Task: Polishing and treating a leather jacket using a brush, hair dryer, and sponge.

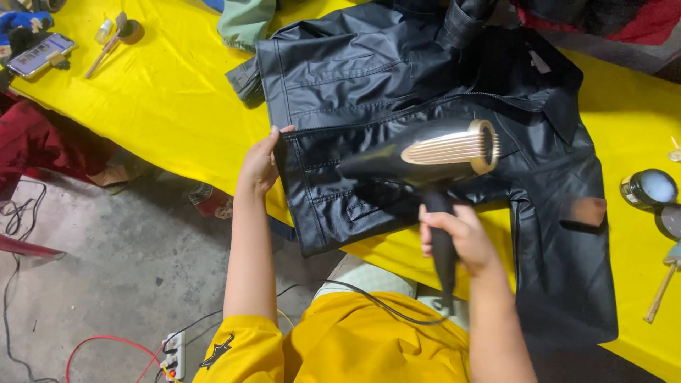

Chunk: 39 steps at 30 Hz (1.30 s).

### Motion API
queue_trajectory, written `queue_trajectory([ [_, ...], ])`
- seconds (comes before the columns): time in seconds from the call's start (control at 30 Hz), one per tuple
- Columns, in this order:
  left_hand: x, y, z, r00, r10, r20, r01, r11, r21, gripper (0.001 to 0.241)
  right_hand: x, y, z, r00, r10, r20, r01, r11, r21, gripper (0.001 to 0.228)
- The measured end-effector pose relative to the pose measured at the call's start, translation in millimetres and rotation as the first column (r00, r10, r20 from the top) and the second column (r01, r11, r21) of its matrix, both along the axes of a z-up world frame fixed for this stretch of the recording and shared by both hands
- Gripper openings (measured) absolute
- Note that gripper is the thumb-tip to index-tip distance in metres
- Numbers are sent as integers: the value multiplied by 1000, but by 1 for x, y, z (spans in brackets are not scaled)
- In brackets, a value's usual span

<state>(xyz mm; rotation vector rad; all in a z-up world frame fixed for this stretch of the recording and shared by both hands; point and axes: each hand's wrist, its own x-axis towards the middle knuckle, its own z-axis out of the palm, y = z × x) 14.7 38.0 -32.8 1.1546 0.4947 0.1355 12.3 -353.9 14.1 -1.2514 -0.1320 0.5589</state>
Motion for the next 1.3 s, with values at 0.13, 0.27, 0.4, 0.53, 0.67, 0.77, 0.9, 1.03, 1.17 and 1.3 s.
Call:
queue_trajectory([
  [0.13, 3, 17, -21, 1000, 10, 14, -11, 998, 66, 37, 3, -41, 18, 995, -87, 44, 94, 974, -206, 16],
  [0.27, -6, 0, 24, 993, 33, -114, -36, 999, -26, 35, 17, -85, 11, 960, -279, 20, 266, 887, -377, 18],
  [0.4, -4, 6, 7, 992, 51, -115, -54, 998, -26, 35, 24, -74, 12, 905, -419, 71, 420, 852, -312, 23],
  [0.53, -2, 21, -25, 999, 29, 33, -31, 997, 77, 36, 34, -70, -18, 879, -451, 155, 467, 880, -87, 34],
  [0.67, -8, 16, -20, 999, 35, 38, -39, 992, 121, 37, 32, -71, -20, 939, -321, 121, 334, 936, -109, 34],
  [0.77, -12, 12, -12, 998, 60, 28, -64, 987, 148, 39, 27, -81, -11, 956, -275, 105, 288, 947, -146, 30],
  [0.9, -13, 12, -13, 996, 91, -9, -88, 981, 173, 41, 30, -89, -12, 923, -356, 144, 379, 904, -198, 32],
  [1.03, -14, 8, -3, 995, 88, -49, -76, 974, 213, 52, 37, -84, -18, 879, -441, 182, 467, 873, -138, 34],
  [1.17, -17, 9, -4, 990, 29, -137, 9, 965, 263, 62, 30, -73, -14, 909, -397, 129, 409, 909, -83, 33],
  [1.3, -30, -11, 14, 970, -90, -227, 147, 958, 247, 55, 21, -69, -11, 959, -251, 130, 259, 965, -46, 29],
])
